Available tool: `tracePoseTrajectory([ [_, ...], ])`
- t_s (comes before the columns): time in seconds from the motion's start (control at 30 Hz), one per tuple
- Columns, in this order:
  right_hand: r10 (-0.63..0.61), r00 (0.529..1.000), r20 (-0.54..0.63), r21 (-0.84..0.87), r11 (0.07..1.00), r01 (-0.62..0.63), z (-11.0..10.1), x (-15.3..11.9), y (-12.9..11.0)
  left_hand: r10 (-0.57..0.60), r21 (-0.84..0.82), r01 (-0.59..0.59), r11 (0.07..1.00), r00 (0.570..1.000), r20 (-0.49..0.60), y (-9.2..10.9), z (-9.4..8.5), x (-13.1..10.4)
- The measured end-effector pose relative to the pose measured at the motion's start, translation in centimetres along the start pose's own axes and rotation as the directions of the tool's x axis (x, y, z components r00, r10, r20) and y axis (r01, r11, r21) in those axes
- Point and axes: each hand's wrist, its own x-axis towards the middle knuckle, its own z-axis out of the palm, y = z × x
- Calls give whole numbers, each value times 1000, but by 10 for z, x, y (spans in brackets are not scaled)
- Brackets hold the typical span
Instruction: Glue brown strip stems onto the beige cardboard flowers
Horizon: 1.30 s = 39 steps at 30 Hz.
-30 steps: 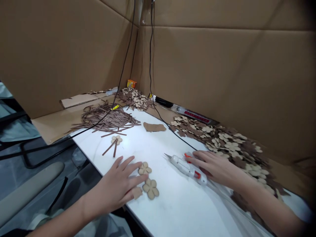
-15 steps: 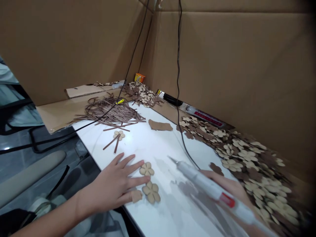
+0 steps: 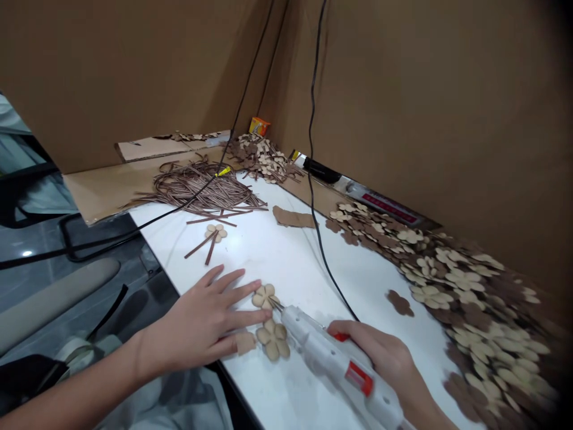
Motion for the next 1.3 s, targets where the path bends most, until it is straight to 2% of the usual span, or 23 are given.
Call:
tracePoseTrajectory([
  [0.13, -10, 999, -32, -28, 1000, 10, 4, -2, -1, -4, -2, 4, 1000, 999, 33, 0, -1, 1],
  [0.37, 16, 999, -30, -81, 997, -19, 7, -5, -2, -6, -22, 6, 1000, 1000, 18, 0, 0, 1],
  [0.67, 5, 999, 51, -136, 991, 2, 3, -6, 2, -12, -16, 12, 1000, 1000, -25, 2, -1, 1],
  [1.3, 8, 996, 89, -170, 985, 7, 4, -7, 2, -5, -26, 6, 1000, 1000, 31, 1, -2, 1],
])
